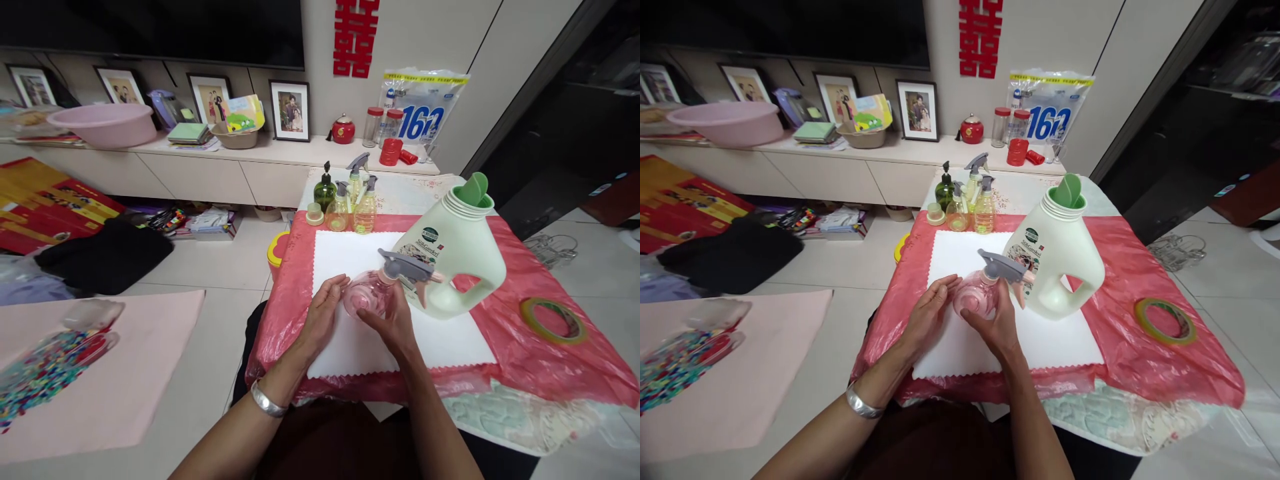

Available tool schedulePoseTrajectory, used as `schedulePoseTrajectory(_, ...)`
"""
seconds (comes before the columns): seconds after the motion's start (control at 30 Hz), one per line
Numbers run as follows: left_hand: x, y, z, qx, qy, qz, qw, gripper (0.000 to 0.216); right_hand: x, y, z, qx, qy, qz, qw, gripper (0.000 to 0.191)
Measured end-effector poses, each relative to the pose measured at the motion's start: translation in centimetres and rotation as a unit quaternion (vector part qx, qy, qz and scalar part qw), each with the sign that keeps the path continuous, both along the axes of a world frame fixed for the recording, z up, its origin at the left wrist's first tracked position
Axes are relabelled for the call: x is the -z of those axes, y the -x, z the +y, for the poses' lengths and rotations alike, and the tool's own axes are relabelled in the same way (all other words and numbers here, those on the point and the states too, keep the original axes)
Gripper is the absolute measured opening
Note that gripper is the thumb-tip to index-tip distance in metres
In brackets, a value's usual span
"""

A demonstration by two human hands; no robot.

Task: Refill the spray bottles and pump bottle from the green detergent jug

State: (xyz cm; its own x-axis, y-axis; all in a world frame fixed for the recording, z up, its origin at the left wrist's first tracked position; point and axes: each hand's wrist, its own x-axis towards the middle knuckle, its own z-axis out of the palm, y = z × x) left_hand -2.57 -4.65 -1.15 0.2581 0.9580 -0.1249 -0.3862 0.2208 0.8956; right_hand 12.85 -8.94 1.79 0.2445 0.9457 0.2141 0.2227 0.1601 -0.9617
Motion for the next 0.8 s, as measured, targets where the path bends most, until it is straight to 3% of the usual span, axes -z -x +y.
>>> schedulePoseTrajectory(0.1,-1.0,-0.1,-0.6,0.027,0.054,-0.085,0.995,0.046,-1.8,0.0,-0.6,-0.005,0.001,0.066,0.998,0.075)
schedulePoseTrajectory(0.2,-2.6,-0.3,-1.3,0.093,0.091,-0.173,0.976,0.05,-3.7,0.3,-1.2,-0.006,0.01,0.115,0.993,0.075)
schedulePoseTrajectory(0.33,-5.3,-0.7,-2.1,0.219,0.066,-0.223,0.947,0.061,-5.4,0.7,-1.8,0.007,0.0,0.134,0.991,0.083)
schedulePoseTrajectory(0.43,-6.5,-0.9,-2.5,0.252,0.051,-0.219,0.941,0.073,-5.9,1.0,-2.1,0.007,-0.005,0.145,0.989,0.083)
schedulePoseTrajectory(0.57,-6.4,-1.0,-2.9,0.23,0.051,-0.231,0.944,0.077,-6.3,1.0,-2.6,0.001,0.017,0.135,0.991,0.075)
schedulePoseTrajectory(0.8,-3.7,-0.6,-3.1,0.253,0.138,-0.278,0.916,0.053,-7.4,-0.2,-3.5,-0.087,0.017,0.161,0.983,0.082)
